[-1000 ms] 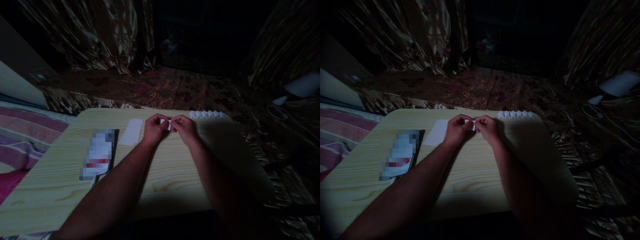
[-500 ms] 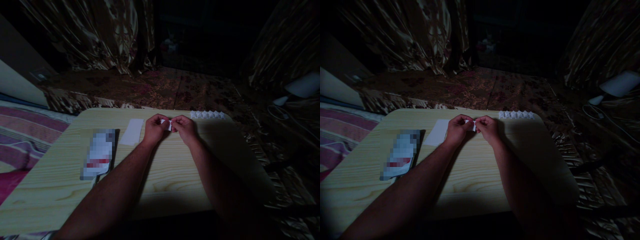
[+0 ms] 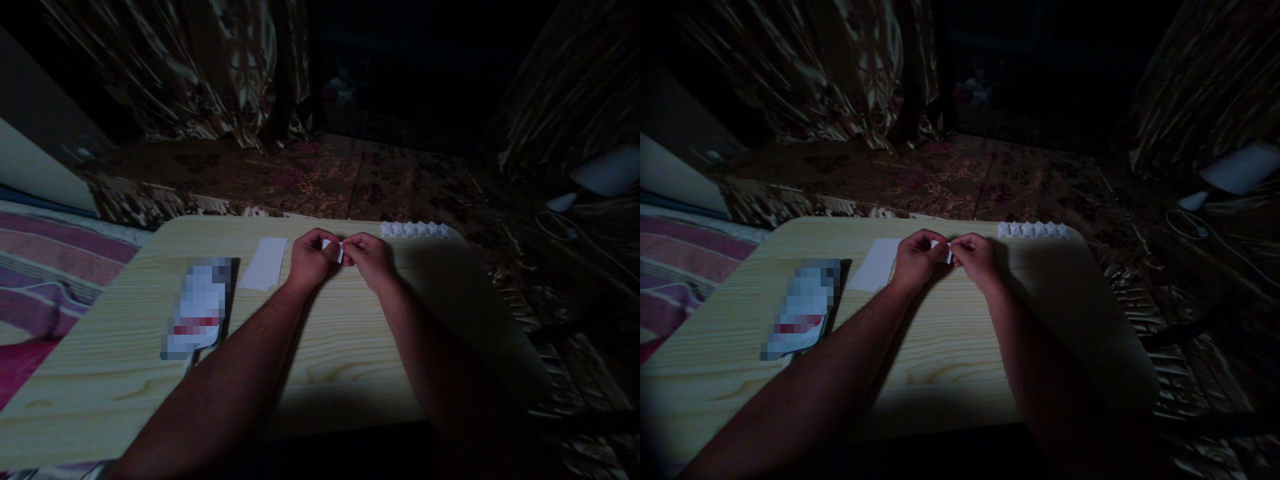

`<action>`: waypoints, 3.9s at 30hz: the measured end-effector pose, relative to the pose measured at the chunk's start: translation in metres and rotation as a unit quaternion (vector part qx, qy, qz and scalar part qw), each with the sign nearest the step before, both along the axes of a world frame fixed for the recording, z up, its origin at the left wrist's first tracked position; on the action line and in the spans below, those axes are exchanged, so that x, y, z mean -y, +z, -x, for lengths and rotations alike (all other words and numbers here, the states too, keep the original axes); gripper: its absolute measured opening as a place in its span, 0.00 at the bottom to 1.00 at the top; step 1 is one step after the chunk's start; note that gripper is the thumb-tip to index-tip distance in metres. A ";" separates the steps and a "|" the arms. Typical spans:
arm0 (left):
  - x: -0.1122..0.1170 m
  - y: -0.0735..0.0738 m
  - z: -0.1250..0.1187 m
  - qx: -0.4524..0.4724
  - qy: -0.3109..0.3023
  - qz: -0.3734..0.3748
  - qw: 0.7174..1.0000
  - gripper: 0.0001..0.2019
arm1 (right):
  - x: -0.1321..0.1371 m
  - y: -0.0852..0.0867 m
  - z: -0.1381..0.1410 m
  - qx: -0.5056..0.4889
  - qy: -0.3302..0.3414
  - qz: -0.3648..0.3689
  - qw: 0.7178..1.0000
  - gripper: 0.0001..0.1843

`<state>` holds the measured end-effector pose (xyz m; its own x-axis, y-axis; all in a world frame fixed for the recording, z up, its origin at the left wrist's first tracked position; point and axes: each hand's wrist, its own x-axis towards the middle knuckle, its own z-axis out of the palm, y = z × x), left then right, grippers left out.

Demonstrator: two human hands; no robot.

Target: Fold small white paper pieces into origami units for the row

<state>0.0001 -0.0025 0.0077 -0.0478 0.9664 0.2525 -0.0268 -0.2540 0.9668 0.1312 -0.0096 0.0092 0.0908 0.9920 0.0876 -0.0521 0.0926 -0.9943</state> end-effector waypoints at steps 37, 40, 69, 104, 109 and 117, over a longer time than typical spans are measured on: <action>-0.002 -0.001 0.002 0.052 -0.047 0.036 0.997 0.06 | 0.002 -0.002 0.001 0.060 -0.015 -0.047 0.997 0.05; -0.002 -0.001 0.003 0.059 -0.052 0.047 0.996 0.07 | 0.001 -0.003 0.001 0.061 -0.017 -0.050 0.997 0.04; -0.003 -0.004 0.000 0.068 -0.070 0.006 0.995 0.14 | 0.000 -0.003 0.000 0.061 -0.020 -0.045 0.997 0.05; -0.006 -0.005 0.000 0.094 -0.014 0.017 0.995 0.21 | -0.001 -0.008 -0.002 0.134 0.025 -0.040 0.990 0.03; -0.005 -0.003 0.001 0.121 -0.024 0.041 0.992 0.21 | -0.001 -0.008 -0.002 0.124 0.021 -0.037 0.991 0.04; -0.005 0.001 0.000 0.113 -0.046 0.066 0.990 0.22 | 0.000 -0.003 -0.001 0.074 0.001 -0.020 0.997 0.05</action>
